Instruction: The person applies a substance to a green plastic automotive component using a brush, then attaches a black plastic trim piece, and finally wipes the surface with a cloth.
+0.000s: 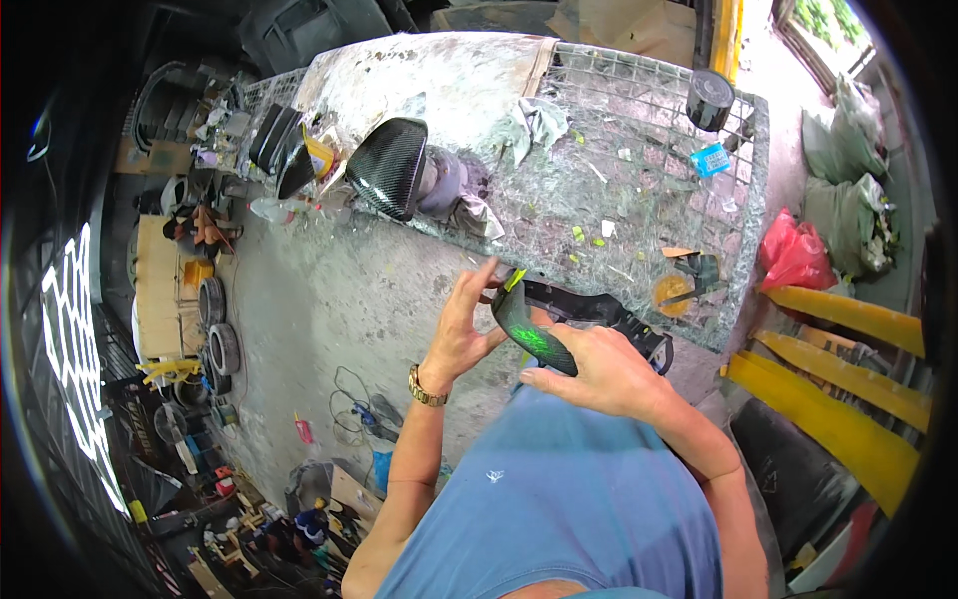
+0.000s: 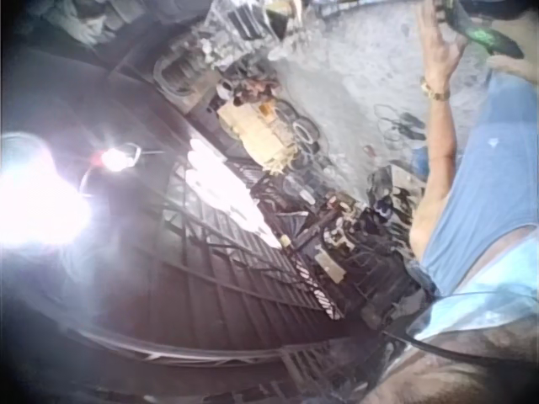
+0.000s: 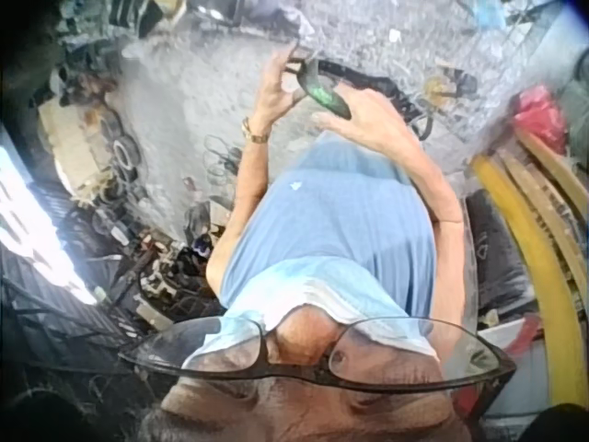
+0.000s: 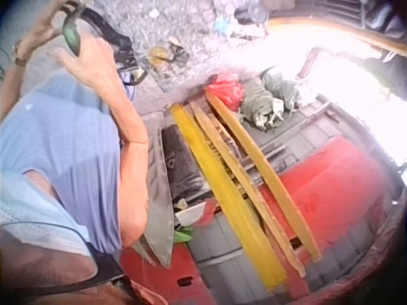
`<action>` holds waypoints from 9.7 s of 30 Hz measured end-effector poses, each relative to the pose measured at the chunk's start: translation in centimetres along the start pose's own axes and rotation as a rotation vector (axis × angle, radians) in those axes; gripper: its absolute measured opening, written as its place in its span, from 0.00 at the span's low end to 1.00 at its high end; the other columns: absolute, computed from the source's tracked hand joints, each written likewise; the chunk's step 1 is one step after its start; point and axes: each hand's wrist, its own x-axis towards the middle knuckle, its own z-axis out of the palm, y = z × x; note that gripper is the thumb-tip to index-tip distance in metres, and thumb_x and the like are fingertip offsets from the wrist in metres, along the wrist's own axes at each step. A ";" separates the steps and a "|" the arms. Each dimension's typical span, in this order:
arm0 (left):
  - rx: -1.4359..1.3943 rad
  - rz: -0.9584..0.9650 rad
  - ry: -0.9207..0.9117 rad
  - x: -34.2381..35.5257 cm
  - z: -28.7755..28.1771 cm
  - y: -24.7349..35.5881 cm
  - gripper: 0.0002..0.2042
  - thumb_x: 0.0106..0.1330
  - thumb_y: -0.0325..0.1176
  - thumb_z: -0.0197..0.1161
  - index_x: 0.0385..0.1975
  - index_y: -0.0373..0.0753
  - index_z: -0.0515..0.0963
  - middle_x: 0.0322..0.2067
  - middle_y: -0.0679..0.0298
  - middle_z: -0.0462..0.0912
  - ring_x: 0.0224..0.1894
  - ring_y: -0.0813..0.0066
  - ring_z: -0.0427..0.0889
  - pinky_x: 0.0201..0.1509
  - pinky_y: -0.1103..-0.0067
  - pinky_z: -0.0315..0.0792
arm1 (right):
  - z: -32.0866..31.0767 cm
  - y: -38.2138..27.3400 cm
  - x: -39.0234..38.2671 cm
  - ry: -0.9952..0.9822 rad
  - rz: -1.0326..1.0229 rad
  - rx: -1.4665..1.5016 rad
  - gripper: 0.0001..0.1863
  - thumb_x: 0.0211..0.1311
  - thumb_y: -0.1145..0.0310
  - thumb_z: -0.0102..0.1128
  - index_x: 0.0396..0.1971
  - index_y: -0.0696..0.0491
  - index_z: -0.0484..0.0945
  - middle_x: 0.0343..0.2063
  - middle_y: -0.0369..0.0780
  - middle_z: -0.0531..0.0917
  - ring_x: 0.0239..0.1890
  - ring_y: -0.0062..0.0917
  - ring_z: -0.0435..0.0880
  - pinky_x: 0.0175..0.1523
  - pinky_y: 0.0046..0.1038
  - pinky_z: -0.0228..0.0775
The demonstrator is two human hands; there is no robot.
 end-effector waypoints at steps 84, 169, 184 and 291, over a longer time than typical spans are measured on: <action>0.305 0.173 0.212 -4.2 1.8 -1.2 0.28 0.49 0.20 0.64 0.56 0.38 0.75 0.45 0.60 0.80 0.42 0.61 0.80 0.48 0.71 0.72 | 0.6 2.2 -0.5 -0.189 -0.057 0.168 0.26 0.56 0.52 0.66 0.40 0.62 0.76 0.21 0.52 0.77 0.22 0.42 0.78 0.31 0.36 0.68; 0.532 -0.313 0.575 -24.2 -12.9 -7.8 0.32 0.47 0.26 0.67 0.58 0.44 0.72 0.31 0.63 0.69 0.36 0.64 0.72 0.41 0.69 0.65 | 23.1 -0.4 14.1 -0.184 -0.275 -0.121 0.24 0.48 0.76 0.68 0.48 0.56 0.75 0.44 0.46 0.80 0.47 0.40 0.80 0.54 0.34 0.71; 0.341 -0.237 0.791 -34.0 -22.8 -17.5 0.32 0.40 0.24 0.73 0.52 0.39 0.73 0.45 0.56 0.78 0.42 0.56 0.79 0.44 0.68 0.74 | 33.8 -11.6 21.0 -0.266 -0.231 -0.343 0.23 0.44 0.74 0.69 0.44 0.56 0.77 0.38 0.47 0.82 0.42 0.42 0.81 0.47 0.36 0.73; -0.459 -0.583 0.998 -30.1 -47.9 -42.0 0.06 0.68 0.27 0.58 0.31 0.30 0.76 0.26 0.61 0.82 0.29 0.80 0.80 0.38 0.80 0.75 | 41.5 -23.2 46.4 -0.018 0.126 0.234 0.15 0.55 0.71 0.66 0.41 0.61 0.76 0.30 0.37 0.83 0.34 0.19 0.81 0.39 0.21 0.72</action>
